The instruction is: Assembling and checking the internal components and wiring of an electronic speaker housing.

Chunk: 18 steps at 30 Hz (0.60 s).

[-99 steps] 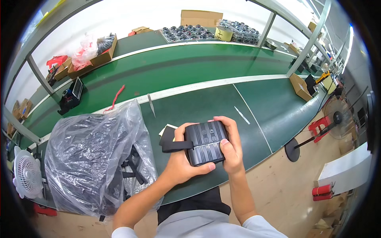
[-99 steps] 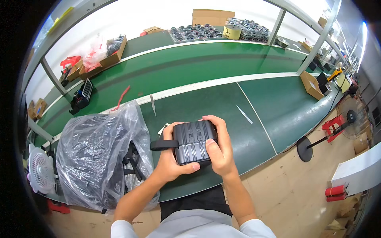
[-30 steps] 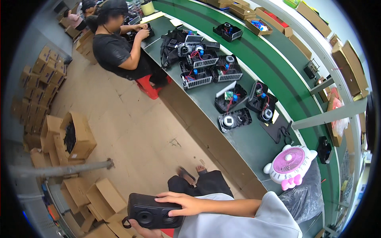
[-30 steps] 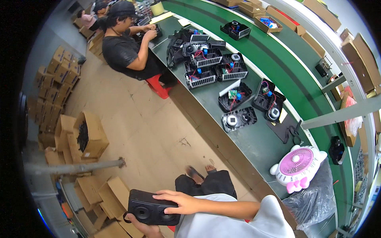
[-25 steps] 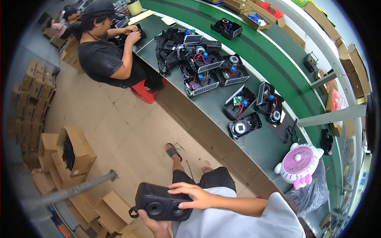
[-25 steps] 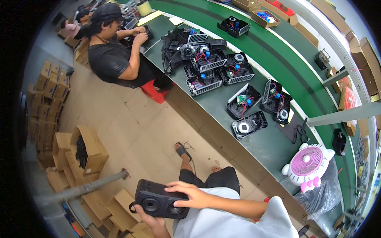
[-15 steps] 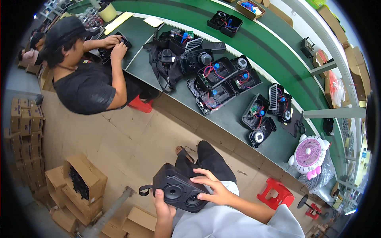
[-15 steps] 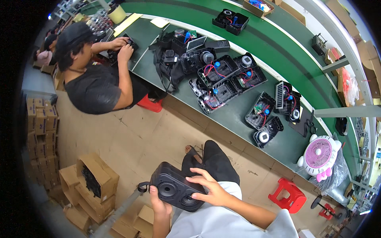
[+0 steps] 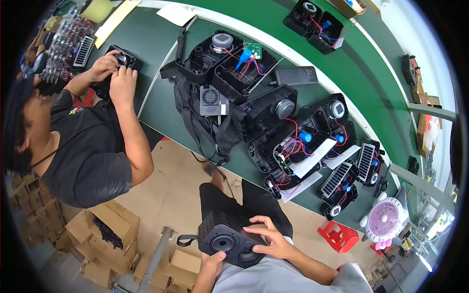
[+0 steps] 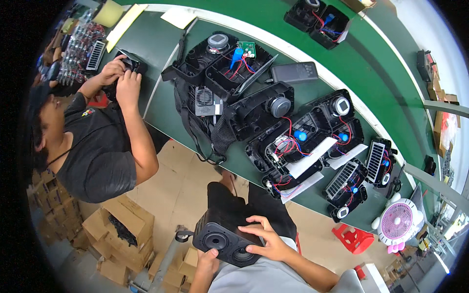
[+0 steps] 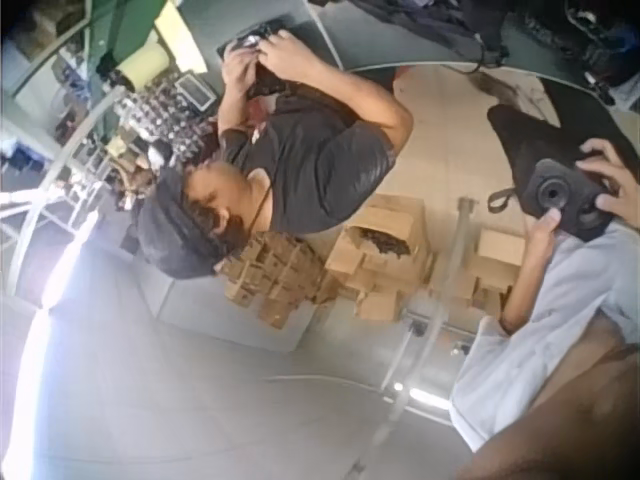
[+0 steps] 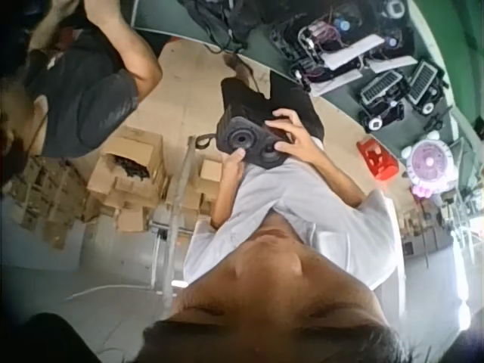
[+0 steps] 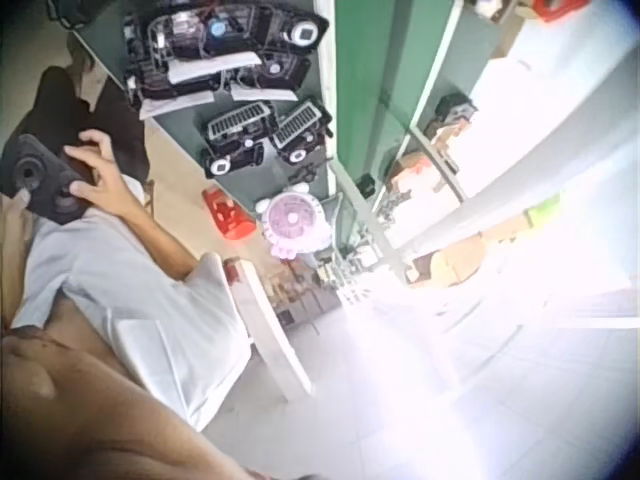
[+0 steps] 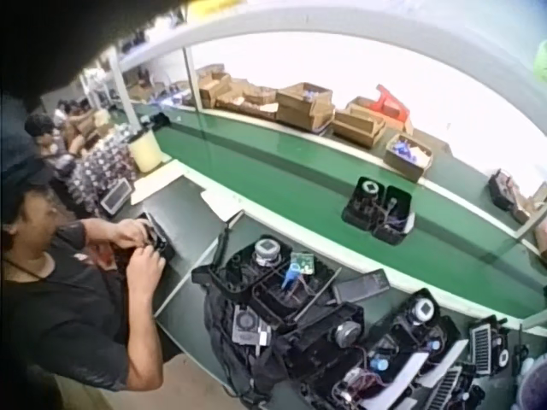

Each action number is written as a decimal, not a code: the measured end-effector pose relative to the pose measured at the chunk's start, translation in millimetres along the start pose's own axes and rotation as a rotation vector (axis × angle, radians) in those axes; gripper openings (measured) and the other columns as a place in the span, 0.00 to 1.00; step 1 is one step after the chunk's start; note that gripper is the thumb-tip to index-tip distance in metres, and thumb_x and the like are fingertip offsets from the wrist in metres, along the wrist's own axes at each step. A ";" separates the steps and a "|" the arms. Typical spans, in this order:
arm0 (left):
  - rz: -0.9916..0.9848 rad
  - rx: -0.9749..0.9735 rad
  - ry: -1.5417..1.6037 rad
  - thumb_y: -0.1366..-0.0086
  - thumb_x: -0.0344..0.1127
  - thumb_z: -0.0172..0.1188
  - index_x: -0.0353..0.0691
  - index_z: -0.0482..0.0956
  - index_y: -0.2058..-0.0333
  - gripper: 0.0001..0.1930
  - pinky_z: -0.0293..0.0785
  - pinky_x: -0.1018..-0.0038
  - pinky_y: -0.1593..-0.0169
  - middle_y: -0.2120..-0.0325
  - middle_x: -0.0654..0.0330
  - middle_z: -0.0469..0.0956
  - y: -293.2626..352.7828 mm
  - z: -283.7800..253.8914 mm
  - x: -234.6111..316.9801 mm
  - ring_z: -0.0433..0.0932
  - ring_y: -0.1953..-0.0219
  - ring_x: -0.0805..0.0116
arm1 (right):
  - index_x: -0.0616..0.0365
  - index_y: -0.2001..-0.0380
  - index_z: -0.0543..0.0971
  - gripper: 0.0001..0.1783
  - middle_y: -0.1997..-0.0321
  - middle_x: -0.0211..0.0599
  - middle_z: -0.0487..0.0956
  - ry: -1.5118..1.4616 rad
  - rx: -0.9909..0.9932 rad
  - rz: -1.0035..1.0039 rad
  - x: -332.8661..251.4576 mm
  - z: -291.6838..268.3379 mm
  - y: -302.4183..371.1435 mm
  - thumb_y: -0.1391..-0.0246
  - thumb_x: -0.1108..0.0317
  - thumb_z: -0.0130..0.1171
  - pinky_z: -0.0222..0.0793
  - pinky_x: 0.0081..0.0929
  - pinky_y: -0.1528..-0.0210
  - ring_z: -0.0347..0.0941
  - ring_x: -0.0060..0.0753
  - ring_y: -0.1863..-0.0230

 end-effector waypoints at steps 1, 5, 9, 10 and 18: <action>0.005 0.023 0.005 0.51 0.30 0.70 0.31 0.69 0.43 0.35 0.70 0.69 0.41 0.52 0.56 0.76 -3.9 2.5 4.3 0.76 0.49 0.64 | 0.58 0.41 0.75 0.31 0.34 0.43 0.56 -0.020 0.006 0.018 -2.5 0.7 -5.2 0.50 0.64 0.70 0.50 0.37 0.31 0.59 0.41 0.34; -0.006 0.075 -0.046 0.55 0.37 0.75 0.36 0.67 0.43 0.40 0.72 0.64 0.42 0.53 0.58 0.75 -17.2 -1.8 24.1 0.76 0.50 0.62 | 0.58 0.41 0.75 0.31 0.33 0.44 0.55 -0.077 0.029 0.028 -13.0 7.8 -25.5 0.50 0.65 0.70 0.51 0.37 0.30 0.59 0.41 0.34; 0.012 0.049 -0.107 0.55 0.37 0.74 0.36 0.66 0.43 0.39 0.72 0.65 0.42 0.53 0.58 0.75 -21.8 14.3 56.1 0.76 0.50 0.63 | 0.57 0.42 0.75 0.30 0.33 0.43 0.54 -0.121 0.057 0.029 -16.8 16.2 -35.8 0.49 0.66 0.69 0.52 0.38 0.31 0.59 0.40 0.34; 0.010 0.045 -0.115 0.55 0.37 0.74 0.36 0.66 0.43 0.39 0.72 0.65 0.42 0.53 0.58 0.75 -23.2 14.5 59.2 0.76 0.50 0.63 | 0.57 0.42 0.75 0.30 0.33 0.43 0.54 -0.126 0.063 0.025 -19.0 17.5 -38.3 0.49 0.66 0.69 0.52 0.38 0.31 0.59 0.40 0.34; 0.056 0.111 -0.115 0.53 0.35 0.72 0.36 0.68 0.44 0.36 0.71 0.66 0.43 0.53 0.58 0.75 -19.1 20.1 71.5 0.75 0.49 0.63 | 0.59 0.43 0.75 0.29 0.34 0.43 0.54 -0.052 0.041 -0.006 -26.1 18.7 -50.3 0.48 0.66 0.69 0.53 0.38 0.31 0.59 0.39 0.35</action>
Point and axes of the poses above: each hand's wrist, its own y-axis away from the middle knuckle, its own z-axis out of the palm, x = y × z, the point moved 2 cm from there along -y, towards the middle knuckle
